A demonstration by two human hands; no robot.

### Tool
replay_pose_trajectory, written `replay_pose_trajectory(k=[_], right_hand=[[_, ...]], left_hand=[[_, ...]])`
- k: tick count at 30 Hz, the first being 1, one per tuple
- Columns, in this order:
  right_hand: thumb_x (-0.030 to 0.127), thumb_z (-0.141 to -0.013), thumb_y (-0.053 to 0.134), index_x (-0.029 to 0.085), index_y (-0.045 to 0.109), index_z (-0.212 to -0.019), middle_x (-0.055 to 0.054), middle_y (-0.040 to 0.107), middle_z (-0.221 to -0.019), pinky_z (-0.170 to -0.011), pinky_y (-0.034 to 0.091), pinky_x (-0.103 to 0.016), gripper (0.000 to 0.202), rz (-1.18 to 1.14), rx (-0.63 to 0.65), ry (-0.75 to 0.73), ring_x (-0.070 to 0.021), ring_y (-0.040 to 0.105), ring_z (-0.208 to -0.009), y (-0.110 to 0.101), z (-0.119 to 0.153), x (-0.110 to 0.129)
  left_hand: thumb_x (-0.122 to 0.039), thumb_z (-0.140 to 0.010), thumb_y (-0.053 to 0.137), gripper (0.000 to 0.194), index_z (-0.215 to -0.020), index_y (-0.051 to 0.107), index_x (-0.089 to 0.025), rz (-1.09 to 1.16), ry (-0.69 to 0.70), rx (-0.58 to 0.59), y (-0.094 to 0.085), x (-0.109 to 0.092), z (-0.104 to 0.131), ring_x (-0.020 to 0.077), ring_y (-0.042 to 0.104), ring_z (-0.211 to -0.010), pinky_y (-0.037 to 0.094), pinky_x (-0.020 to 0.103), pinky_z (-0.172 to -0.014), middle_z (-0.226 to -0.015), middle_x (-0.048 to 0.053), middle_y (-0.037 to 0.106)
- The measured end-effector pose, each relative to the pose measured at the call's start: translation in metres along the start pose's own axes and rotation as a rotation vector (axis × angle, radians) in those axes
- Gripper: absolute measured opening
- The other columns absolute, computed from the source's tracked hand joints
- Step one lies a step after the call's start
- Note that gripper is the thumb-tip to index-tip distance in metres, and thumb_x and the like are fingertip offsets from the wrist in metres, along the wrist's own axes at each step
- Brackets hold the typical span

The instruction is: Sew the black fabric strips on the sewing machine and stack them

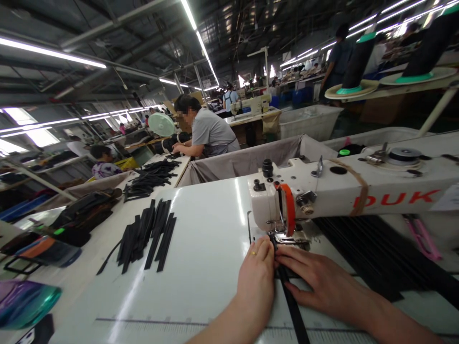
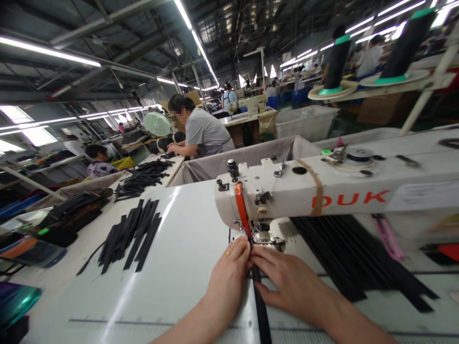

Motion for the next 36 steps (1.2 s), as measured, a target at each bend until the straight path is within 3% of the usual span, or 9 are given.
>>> replay_pose_trajectory(k=[5, 10, 18, 21, 29, 36], right_hand=[[0.014, -0.08, 0.061, 0.02, 0.063, -0.12, -0.01, 0.066, -0.122, -0.091, 0.056, -0.035, 0.04, -0.012, -0.024, 0.017, -0.0236, 0.064, -0.111, 0.0, -0.001, -0.001], [0.014, -0.084, 0.055, 0.018, 0.061, -0.122, -0.012, 0.066, -0.122, -0.092, 0.055, -0.038, 0.038, 0.017, -0.067, 0.0, -0.0247, 0.062, -0.112, -0.001, -0.001, -0.004], [0.013, -0.086, 0.052, 0.023, 0.069, -0.093, -0.004, 0.068, -0.091, -0.079, 0.054, -0.033, 0.021, -0.101, 0.001, -0.074, -0.0191, 0.063, -0.087, -0.009, 0.0, 0.003], [0.013, -0.085, 0.053, 0.023, 0.069, -0.089, -0.003, 0.066, -0.085, -0.083, 0.051, -0.035, 0.019, -0.119, 0.013, -0.085, -0.019, 0.062, -0.083, -0.009, 0.002, 0.004], [0.013, -0.082, 0.057, 0.024, 0.069, -0.102, -0.003, 0.07, -0.098, -0.089, 0.051, -0.036, 0.025, -0.039, -0.029, -0.07, -0.0202, 0.064, -0.094, -0.004, 0.0, -0.005], [0.012, -0.083, 0.053, 0.022, 0.066, -0.112, -0.006, 0.07, -0.11, -0.086, 0.054, -0.04, 0.034, 0.072, -0.09, -0.051, -0.023, 0.065, -0.097, -0.002, -0.004, -0.009]], left_hand=[[-0.002, -0.091, 0.046, 0.044, -0.133, 0.052, -0.011, 0.041, -0.035, 0.008, -0.004, 0.0, -0.003, 0.0299, 0.049, -0.134, 0.044, 0.051, -0.112, -0.138, 0.017, 0.056], [-0.007, -0.093, 0.046, 0.03, -0.118, 0.061, -0.013, 0.171, -0.09, -0.005, -0.014, 0.0, -0.011, 0.0292, 0.051, -0.13, 0.045, 0.05, -0.111, -0.134, 0.016, 0.058], [-0.007, -0.09, 0.05, 0.028, -0.114, 0.063, -0.014, 0.26, -0.094, -0.056, -0.019, -0.002, -0.01, 0.0277, 0.053, -0.127, 0.045, 0.049, -0.111, -0.129, 0.013, 0.062], [-0.007, -0.089, 0.051, 0.028, -0.113, 0.063, -0.013, 0.283, -0.096, -0.078, -0.02, -0.003, -0.01, 0.0264, 0.055, -0.125, 0.045, 0.046, -0.111, -0.126, 0.012, 0.064], [-0.005, -0.088, 0.054, 0.022, -0.105, 0.065, -0.013, 0.285, -0.11, -0.066, -0.023, -0.004, -0.011, 0.0274, 0.056, -0.122, 0.046, 0.046, -0.109, -0.124, 0.012, 0.064], [-0.005, -0.087, 0.058, 0.016, -0.088, 0.068, -0.017, 0.281, -0.179, -0.032, -0.028, -0.01, -0.006, 0.023, 0.061, -0.094, 0.056, 0.04, -0.085, -0.098, 0.006, 0.065]])
Point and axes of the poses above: each hand's wrist, its own z-axis away from the middle knuckle, its own y-axis out of the palm, x = y × z, the point moved 4 cm from there along -z, towards the middle knuckle
